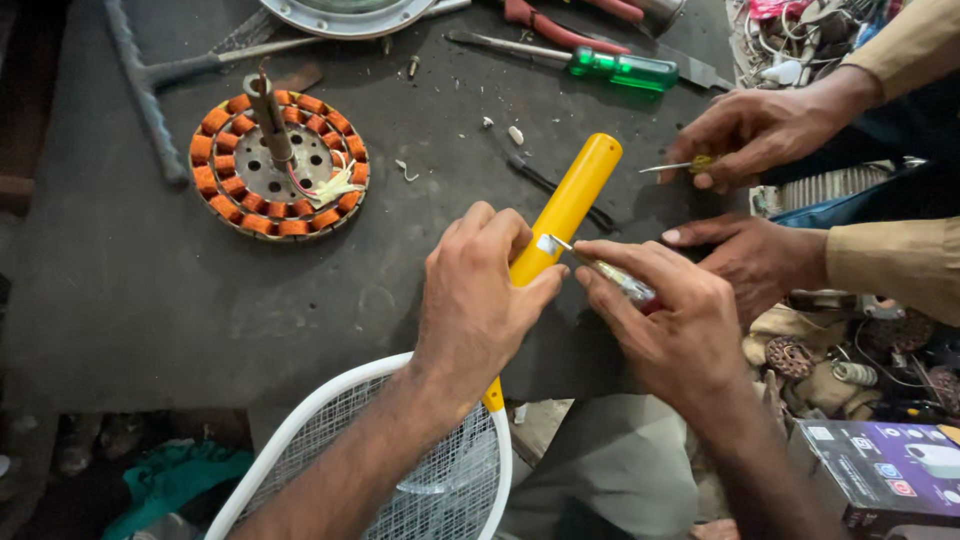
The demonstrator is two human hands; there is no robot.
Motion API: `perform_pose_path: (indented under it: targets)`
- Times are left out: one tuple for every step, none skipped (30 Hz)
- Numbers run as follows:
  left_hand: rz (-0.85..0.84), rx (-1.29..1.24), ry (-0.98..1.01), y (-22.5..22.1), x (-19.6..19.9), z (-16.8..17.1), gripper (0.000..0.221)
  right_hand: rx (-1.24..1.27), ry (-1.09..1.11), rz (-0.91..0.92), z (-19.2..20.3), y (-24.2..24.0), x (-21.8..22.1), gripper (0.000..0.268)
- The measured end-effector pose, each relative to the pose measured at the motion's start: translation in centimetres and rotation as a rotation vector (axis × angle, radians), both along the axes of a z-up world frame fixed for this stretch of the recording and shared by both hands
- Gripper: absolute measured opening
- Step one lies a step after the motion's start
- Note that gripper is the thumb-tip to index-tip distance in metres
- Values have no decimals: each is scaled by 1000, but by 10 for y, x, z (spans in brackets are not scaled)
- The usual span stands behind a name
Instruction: The person uses a screwdriver to pry open the yellow plastic handle of an electric fly swatter. They work along the seam to separate the two halves of the casing, eventually exposing the internal circuit board and battery.
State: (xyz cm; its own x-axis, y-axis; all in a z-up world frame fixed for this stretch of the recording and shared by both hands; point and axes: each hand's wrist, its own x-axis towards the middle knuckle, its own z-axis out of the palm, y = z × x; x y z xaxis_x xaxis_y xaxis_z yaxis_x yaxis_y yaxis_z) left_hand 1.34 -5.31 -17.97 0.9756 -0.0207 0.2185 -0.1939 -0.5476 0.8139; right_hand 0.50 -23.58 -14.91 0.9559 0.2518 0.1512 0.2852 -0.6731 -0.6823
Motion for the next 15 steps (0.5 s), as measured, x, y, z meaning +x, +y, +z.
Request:
perform_pose_path:
  targets:
    - [1, 4, 14, 0, 0, 0, 30, -16, 6, 26, 1, -2, 3, 27]
    - [-1, 5, 26, 0, 1, 0, 30, -34, 9, 48, 2, -5, 6, 27]
    - [-4, 6, 38, -1, 1, 0, 30, -53, 12, 71, 4, -8, 10, 28]
    - [-4, 3, 32, -1, 1, 0, 31, -69, 79, 64, 5, -10, 14, 29]
    - [-5, 0, 27, -2, 1, 0, 31, -85, 145, 56, 7, -13, 17, 31]
    - [-7, -4, 19, -2, 2, 0, 32, -103, 210, 48, 8, -15, 21, 32]
    - [0, -8, 15, -3, 2, 0, 32, -118, 241, 63, 10, -16, 25, 31]
    - [7, -11, 10, -3, 3, 0, 32, -132, 270, 78, 11, -18, 28, 31]
    - [13, -14, 4, -4, 3, 1, 32, -146, 299, 93, 13, -19, 30, 30]
    - [13, -26, 25, -4, 3, 1, 33, -130, 380, 54, 14, -19, 32, 32]
    - [13, -38, 45, -3, 2, 2, 34, -113, 460, 15, 14, -20, 34, 33]
    - [14, -50, 66, -3, 1, 4, 36, -96, 540, -25, 15, -20, 35, 35]
    - [9, -44, 59, -3, 1, 5, 36, -78, 535, 33, 16, -21, 35, 33]
    - [5, -35, 51, -2, 1, 7, 36, -58, 528, 90, 15, -22, 36, 30]
    - [0, -26, 43, -2, 1, 8, 36, -37, 519, 148, 14, -23, 36, 28]
